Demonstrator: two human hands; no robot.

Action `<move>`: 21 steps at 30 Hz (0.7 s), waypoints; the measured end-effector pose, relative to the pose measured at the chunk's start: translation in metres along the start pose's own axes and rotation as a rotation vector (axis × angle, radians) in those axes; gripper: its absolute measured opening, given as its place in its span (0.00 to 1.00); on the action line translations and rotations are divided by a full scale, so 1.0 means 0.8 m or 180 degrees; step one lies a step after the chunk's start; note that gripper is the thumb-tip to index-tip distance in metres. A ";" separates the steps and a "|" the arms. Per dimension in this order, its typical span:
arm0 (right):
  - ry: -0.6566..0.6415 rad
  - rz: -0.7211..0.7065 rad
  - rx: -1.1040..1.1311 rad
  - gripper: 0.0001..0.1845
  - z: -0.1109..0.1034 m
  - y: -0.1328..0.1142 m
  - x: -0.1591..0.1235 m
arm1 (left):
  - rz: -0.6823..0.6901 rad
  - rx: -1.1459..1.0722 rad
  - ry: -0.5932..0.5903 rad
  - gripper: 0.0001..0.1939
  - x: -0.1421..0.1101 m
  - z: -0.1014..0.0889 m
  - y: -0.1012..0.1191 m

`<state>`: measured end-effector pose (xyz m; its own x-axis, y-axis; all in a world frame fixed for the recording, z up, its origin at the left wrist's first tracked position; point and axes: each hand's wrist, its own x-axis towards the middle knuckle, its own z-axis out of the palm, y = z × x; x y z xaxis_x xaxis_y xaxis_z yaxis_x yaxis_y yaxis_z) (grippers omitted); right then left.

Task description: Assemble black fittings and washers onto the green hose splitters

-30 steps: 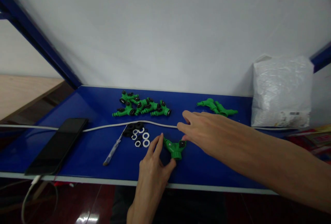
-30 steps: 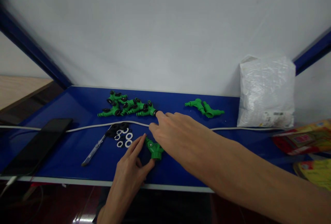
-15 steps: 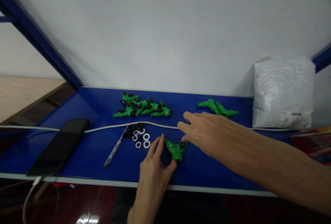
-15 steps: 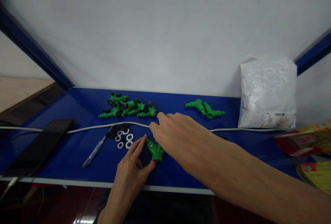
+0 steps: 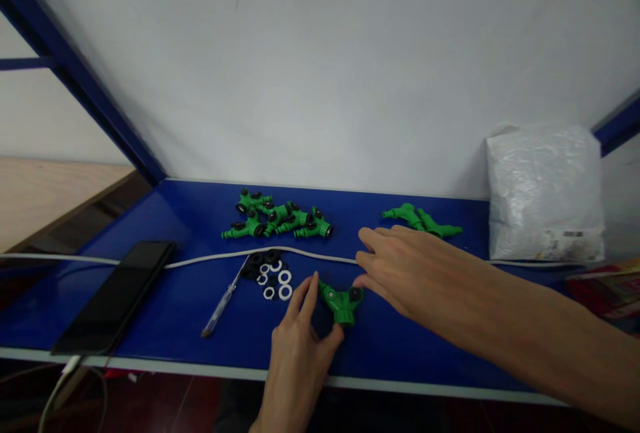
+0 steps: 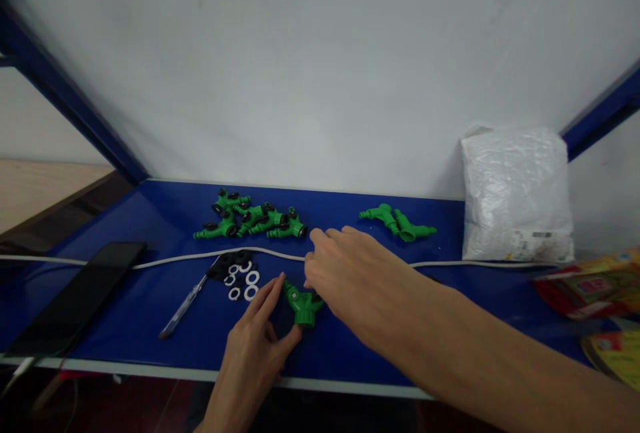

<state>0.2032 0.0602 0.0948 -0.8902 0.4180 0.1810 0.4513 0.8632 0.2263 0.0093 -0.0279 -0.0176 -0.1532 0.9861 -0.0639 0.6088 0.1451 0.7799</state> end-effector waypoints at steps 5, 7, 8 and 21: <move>0.0067 -0.0136 0.0057 0.32 -0.014 -0.008 -0.012 | 0.0043 -0.0088 0.0061 0.36 0.001 0.003 -0.004; 0.0114 -0.0135 0.0135 0.36 -0.025 -0.013 -0.022 | 0.0016 -0.0109 0.0103 0.36 0.002 0.003 -0.003; 0.0138 -0.0119 0.0139 0.36 -0.029 -0.015 -0.026 | 0.0006 -0.0112 0.0127 0.36 0.002 0.003 -0.002; 0.0027 -0.0016 0.0139 0.39 -0.027 -0.019 -0.020 | 0.0068 -0.0174 0.0195 0.35 0.001 0.014 -0.017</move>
<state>0.2118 0.0343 0.1089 -0.8918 0.4114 0.1881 0.4436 0.8769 0.1853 0.0091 -0.0283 -0.0353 -0.1889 0.9819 -0.0100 0.5694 0.1179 0.8135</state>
